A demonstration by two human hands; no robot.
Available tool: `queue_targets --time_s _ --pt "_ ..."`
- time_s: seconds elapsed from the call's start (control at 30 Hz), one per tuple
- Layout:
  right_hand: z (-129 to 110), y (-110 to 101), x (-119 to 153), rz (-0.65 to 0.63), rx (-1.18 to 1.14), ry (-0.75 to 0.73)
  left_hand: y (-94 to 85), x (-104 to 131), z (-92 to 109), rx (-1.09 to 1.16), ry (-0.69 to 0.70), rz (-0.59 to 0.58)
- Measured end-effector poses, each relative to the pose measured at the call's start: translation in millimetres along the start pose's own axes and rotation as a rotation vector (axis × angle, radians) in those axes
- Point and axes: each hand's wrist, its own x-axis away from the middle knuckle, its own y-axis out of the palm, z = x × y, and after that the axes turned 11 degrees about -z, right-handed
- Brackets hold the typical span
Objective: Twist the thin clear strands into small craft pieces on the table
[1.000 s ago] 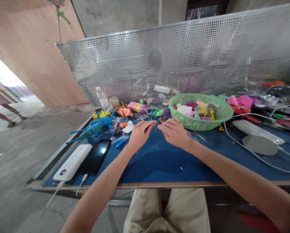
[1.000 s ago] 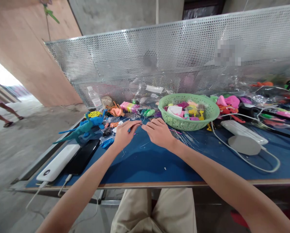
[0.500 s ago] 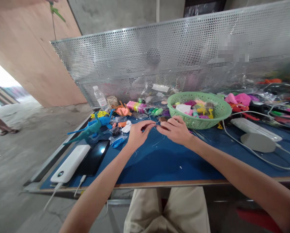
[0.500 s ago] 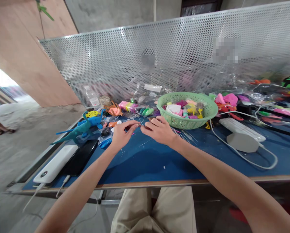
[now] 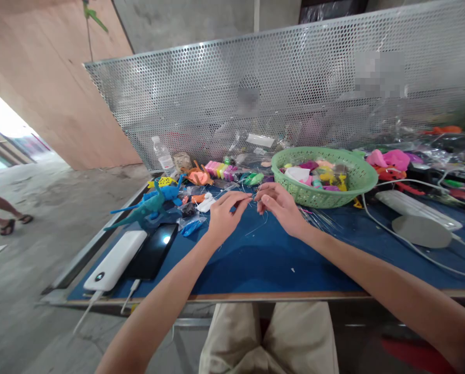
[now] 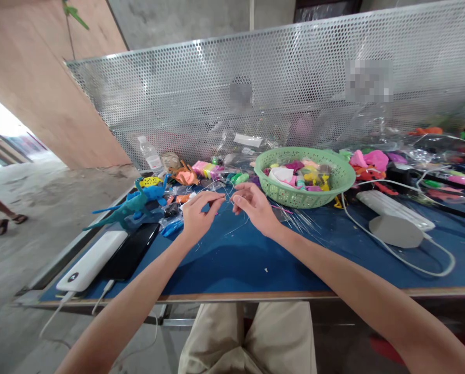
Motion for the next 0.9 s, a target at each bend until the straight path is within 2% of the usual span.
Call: queue_targets --time_s 0.13,0.33,0.47,0.73,0.9 --pt "-0.4 8.5 1.6 -0.088 -0.228 0.182 4.6 1.2 -1.5 -0.028 0.111 0.079" --pt "-5.6 12.8 3.4 -0.090 -0.475 0.237 6.6 4.7 -7.0 -0.039 0.199 0.060" --pt "-8.3 12.4 1.9 -0.075 -0.559 0.274 5.6 3.4 -3.9 -0.026 0.187 0.037" --pt "-14.5 7.6 -0.6 -0.094 -0.499 0.288 5.9 1.2 3.5 0.010 0.158 0.046" --pt "-16.3 8.1 0.2 -0.044 -0.250 0.182 7.3 1.7 8.5 0.114 0.008 0.039"
